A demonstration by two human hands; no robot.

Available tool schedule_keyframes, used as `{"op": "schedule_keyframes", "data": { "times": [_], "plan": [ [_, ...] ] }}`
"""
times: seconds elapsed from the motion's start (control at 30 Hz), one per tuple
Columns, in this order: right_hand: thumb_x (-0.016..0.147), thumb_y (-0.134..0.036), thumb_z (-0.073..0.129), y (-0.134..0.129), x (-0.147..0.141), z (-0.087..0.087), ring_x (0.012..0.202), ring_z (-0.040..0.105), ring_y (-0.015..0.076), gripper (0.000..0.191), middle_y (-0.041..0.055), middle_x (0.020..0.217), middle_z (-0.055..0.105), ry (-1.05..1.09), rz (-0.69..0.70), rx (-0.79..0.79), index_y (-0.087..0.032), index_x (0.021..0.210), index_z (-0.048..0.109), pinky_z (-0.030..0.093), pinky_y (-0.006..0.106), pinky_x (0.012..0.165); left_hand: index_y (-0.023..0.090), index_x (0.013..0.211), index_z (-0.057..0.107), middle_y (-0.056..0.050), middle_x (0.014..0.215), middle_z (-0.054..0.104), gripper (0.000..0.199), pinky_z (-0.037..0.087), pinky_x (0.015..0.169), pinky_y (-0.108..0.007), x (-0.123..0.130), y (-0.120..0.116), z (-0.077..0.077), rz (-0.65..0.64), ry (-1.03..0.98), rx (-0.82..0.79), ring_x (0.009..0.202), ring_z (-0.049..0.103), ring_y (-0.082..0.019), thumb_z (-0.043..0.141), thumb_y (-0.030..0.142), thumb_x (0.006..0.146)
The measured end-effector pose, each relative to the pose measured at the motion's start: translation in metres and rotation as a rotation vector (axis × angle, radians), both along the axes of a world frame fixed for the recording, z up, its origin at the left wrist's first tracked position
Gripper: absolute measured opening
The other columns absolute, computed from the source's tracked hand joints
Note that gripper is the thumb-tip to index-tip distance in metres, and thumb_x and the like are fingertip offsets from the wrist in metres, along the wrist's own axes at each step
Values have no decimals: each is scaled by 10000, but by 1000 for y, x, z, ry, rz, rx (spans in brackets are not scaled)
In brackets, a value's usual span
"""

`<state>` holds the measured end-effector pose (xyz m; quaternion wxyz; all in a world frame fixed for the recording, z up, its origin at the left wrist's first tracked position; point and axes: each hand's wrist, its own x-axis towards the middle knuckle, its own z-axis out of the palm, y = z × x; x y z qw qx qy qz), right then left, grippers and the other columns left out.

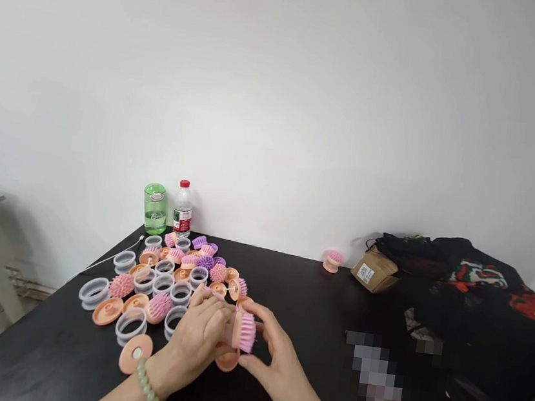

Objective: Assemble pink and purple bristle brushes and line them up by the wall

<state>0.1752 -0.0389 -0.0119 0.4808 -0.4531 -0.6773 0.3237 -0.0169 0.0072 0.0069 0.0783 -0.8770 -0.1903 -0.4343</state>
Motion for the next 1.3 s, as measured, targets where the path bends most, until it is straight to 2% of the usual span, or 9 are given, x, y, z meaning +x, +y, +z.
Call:
{"op": "schedule_keyframes", "data": {
  "times": [0.1,0.27,0.4,0.6,0.77,0.9,1.13,1.23,1.3],
  "plan": [
    [690,-312,817,2,0,-3,1255,562,294,784,102,1343,591,100,33,-53,-265,1383,455,459,436,1053,160,1051,519,-74,927,693,96,459,895,-435,-1,-1,1,10,9,13,868,658,-233,501,197,965],
    [819,-254,687,2,1,-2,1140,628,272,337,75,1179,675,3,-1,-23,-255,1152,640,471,442,1024,169,981,519,-57,884,681,128,469,903,-430,2,-3,-2,-13,19,-10,808,638,-199,465,71,919],
    [700,-255,809,0,2,0,1332,494,304,717,86,1394,562,-4,-6,-28,-282,1352,510,384,472,1120,178,938,506,-55,874,676,139,492,847,-412,3,-2,-3,-14,26,-36,791,624,-197,464,53,898],
    [793,-183,687,-3,0,4,1127,626,263,324,74,1160,674,-100,-3,75,-248,1107,641,484,419,996,179,975,508,-39,860,667,163,496,889,-427,4,-3,-5,-34,15,-53,786,634,-192,532,66,860],
    [667,-163,801,-4,-2,4,1291,523,297,678,84,1360,574,-83,-33,28,-268,1284,541,424,445,1081,190,1004,499,-44,889,681,191,484,892,-431,3,-2,-3,-6,8,-54,822,648,-202,492,64,860],
    [791,-247,717,0,-2,3,1045,668,270,379,67,1134,704,-123,-46,-28,-242,1155,609,514,414,942,198,995,499,-41,896,691,158,462,885,-428,4,-3,0,-24,20,-51,797,648,-192,460,79,898],
    [844,-140,636,-4,5,6,1035,642,236,341,58,1120,654,-223,-75,340,-288,1152,625,536,348,874,196,973,547,-40,884,692,162,463,814,-417,-1,5,-2,69,44,-68,913,622,-256,641,177,843],
    [877,-142,577,-1,18,6,1046,636,238,300,79,1141,621,-208,-222,477,-279,1142,615,531,363,871,205,995,561,-45,910,683,264,491,753,-394,-8,11,-1,154,11,-169,923,613,-269,731,222,795],
    [840,-175,626,6,28,4,1039,634,254,307,84,1130,630,-220,-334,414,-262,1133,605,525,389,875,213,1075,563,-56,958,677,343,519,732,-382,-14,12,2,143,-73,-266,926,616,-265,753,278,796]
  ]
}}
